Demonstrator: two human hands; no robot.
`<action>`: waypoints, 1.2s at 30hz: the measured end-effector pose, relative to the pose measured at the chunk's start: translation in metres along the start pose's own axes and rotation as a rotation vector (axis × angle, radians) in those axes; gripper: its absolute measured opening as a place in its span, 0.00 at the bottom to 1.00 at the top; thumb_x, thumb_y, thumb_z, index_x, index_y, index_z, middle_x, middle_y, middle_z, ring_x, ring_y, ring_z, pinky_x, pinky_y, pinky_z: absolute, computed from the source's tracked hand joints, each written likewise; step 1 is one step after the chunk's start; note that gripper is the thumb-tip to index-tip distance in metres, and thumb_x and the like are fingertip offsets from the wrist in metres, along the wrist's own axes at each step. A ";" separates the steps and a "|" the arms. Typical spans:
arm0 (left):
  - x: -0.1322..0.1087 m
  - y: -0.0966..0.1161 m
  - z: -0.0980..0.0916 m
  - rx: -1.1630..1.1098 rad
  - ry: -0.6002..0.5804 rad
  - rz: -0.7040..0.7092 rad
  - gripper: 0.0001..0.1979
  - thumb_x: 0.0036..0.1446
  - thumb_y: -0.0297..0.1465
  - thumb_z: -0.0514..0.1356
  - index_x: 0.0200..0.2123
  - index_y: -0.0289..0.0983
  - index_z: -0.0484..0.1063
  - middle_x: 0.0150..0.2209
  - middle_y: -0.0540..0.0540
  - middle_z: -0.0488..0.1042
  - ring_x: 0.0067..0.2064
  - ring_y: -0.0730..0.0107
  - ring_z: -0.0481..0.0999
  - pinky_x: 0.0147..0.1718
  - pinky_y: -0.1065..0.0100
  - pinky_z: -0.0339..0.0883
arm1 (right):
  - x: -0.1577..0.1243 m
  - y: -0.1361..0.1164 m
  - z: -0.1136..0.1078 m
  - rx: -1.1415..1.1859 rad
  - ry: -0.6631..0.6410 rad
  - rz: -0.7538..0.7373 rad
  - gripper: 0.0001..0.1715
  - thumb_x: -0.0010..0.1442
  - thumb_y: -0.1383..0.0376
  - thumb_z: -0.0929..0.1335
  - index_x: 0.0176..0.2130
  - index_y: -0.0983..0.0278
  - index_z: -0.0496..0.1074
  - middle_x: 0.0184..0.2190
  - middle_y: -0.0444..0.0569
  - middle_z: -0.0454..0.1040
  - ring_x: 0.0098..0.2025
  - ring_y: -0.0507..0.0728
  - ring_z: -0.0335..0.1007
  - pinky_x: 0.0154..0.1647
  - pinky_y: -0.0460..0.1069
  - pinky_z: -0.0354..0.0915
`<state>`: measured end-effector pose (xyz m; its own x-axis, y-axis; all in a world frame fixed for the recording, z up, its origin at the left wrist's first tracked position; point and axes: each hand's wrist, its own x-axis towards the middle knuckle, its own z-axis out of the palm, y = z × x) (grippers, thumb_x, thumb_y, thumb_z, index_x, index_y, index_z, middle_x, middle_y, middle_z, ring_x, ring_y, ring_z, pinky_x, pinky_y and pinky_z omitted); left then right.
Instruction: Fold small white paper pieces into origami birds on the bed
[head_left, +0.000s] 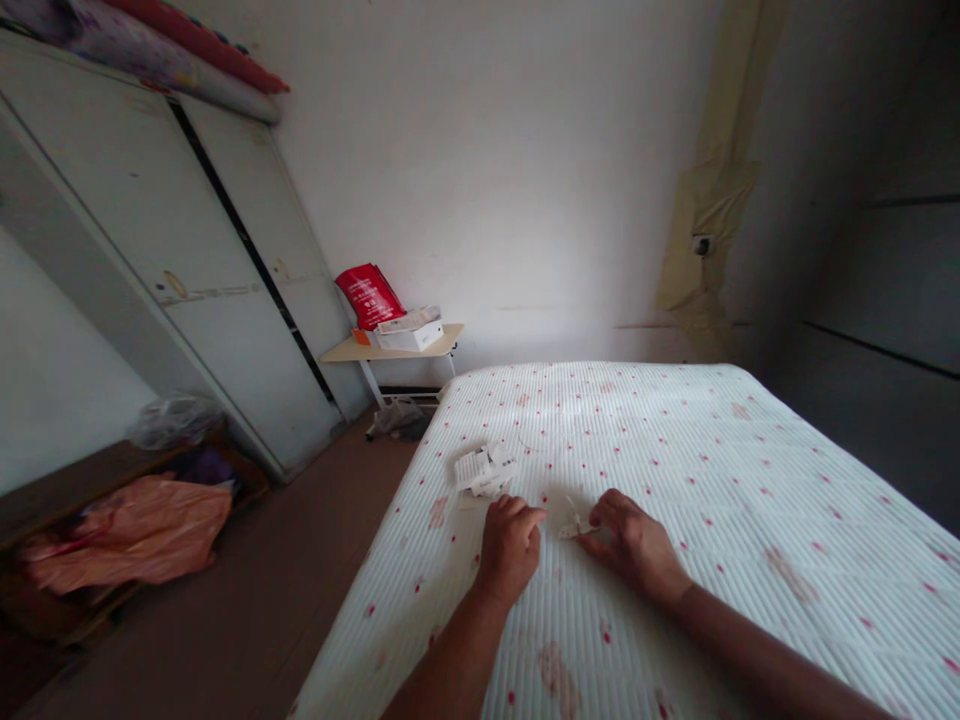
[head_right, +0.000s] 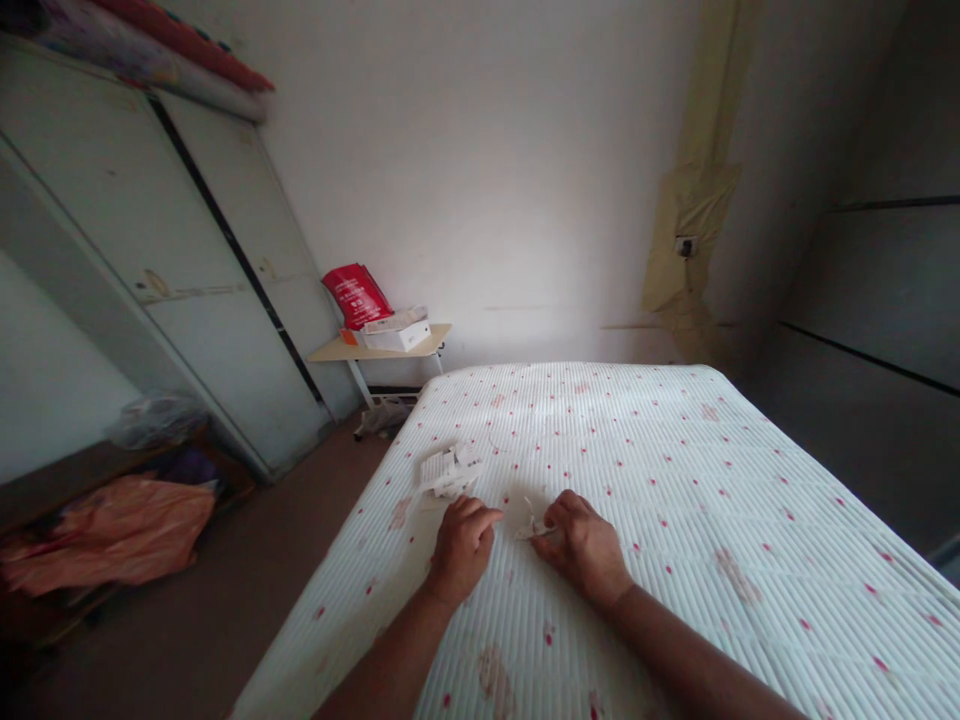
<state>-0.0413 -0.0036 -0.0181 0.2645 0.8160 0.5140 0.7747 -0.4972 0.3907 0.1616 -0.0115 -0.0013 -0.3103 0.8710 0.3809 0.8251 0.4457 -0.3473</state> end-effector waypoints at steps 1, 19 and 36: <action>0.000 0.000 0.000 0.000 0.002 -0.001 0.15 0.50 0.18 0.52 0.33 0.39 0.75 0.28 0.47 0.70 0.36 0.66 0.66 0.38 0.65 0.59 | 0.001 -0.003 0.002 -0.025 0.013 0.014 0.09 0.54 0.59 0.65 0.30 0.63 0.69 0.31 0.48 0.68 0.32 0.55 0.67 0.30 0.47 0.62; -0.001 -0.001 0.000 -0.003 -0.018 0.004 0.15 0.49 0.19 0.53 0.34 0.39 0.75 0.29 0.47 0.69 0.37 0.66 0.65 0.37 0.66 0.58 | 0.010 -0.010 0.018 -0.148 0.026 0.068 0.12 0.54 0.58 0.66 0.27 0.64 0.70 0.29 0.48 0.70 0.30 0.54 0.66 0.31 0.47 0.56; -0.001 -0.002 0.001 -0.007 0.001 0.022 0.14 0.50 0.19 0.53 0.34 0.38 0.75 0.28 0.47 0.70 0.36 0.66 0.66 0.36 0.65 0.59 | 0.012 -0.013 0.014 -0.153 0.060 0.098 0.12 0.56 0.64 0.64 0.25 0.64 0.71 0.27 0.46 0.71 0.29 0.52 0.67 0.32 0.46 0.53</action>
<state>-0.0422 -0.0035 -0.0204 0.2813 0.8045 0.5231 0.7646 -0.5173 0.3845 0.1408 -0.0037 -0.0039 -0.1998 0.8929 0.4035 0.9136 0.3186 -0.2526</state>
